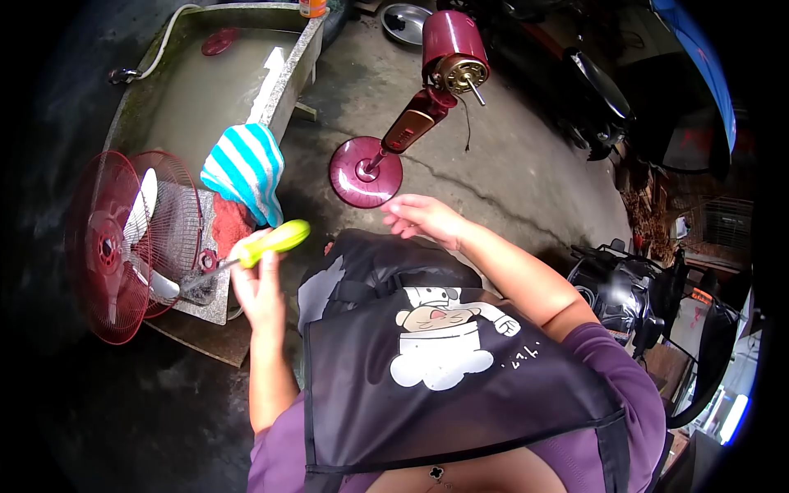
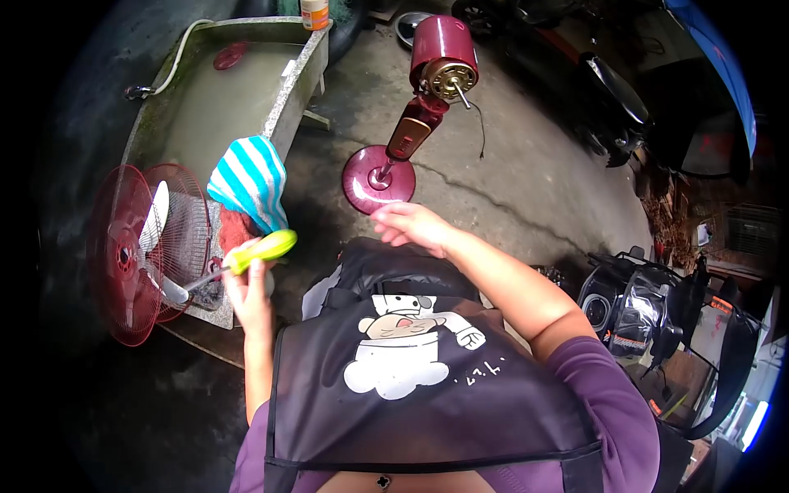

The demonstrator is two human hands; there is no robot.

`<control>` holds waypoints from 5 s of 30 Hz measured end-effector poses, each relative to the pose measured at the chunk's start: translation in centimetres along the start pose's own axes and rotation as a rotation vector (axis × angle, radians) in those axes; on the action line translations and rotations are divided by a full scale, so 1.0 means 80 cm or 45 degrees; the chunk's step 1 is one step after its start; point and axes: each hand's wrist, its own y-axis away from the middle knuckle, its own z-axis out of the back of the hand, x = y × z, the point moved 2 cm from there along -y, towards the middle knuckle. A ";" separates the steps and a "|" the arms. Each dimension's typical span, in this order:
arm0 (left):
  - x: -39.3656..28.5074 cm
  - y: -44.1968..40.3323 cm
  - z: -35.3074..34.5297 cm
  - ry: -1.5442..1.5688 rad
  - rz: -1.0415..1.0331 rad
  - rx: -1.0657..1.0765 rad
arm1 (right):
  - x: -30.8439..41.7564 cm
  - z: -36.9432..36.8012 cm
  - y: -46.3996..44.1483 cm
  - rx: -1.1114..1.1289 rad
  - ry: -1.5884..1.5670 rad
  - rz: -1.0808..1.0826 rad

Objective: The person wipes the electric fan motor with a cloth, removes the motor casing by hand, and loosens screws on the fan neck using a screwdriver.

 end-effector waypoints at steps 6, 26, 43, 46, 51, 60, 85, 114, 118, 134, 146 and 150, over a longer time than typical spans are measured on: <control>-0.022 -0.023 -0.148 0.751 0.356 0.525 | 0.114 -0.038 0.075 0.177 -0.547 0.232; 0.100 -0.121 -0.306 0.313 0.366 0.539 | 0.342 0.100 0.198 -0.593 1.700 1.222; 0.113 -0.250 -0.353 -0.017 0.191 0.724 | 0.319 0.037 0.110 -0.495 1.957 1.122; 0.123 -0.249 -0.366 -0.122 0.236 0.728 | 0.317 0.030 0.101 -0.561 1.984 1.147; 0.132 -0.256 -0.371 -0.120 0.116 0.856 | 0.311 0.023 0.089 -0.687 1.956 1.084; 0.127 -0.257 -0.362 -0.096 0.174 1.022 | 0.318 0.011 0.090 -0.887 1.955 0.956; 0.156 -0.234 -0.365 -0.129 -0.168 0.939 | 0.374 0.005 0.054 -0.831 2.136 0.797; 0.155 -0.203 -0.359 -0.027 -0.128 0.740 | 0.342 0.069 0.057 -0.550 1.718 1.049; 0.155 -0.210 -0.326 -0.099 0.075 0.663 | 0.339 0.102 0.092 -0.582 0.958 1.273; 0.053 -0.279 -0.362 0.266 0.509 1.528 | 0.170 0.172 0.263 -1.728 0.359 1.089; 0.046 -0.319 -0.422 0.283 0.734 1.348 | 0.082 0.096 0.254 -1.901 0.152 0.626; 0.045 -0.309 -0.407 0.246 0.609 1.306 | 0.090 0.107 0.251 -1.892 0.336 0.533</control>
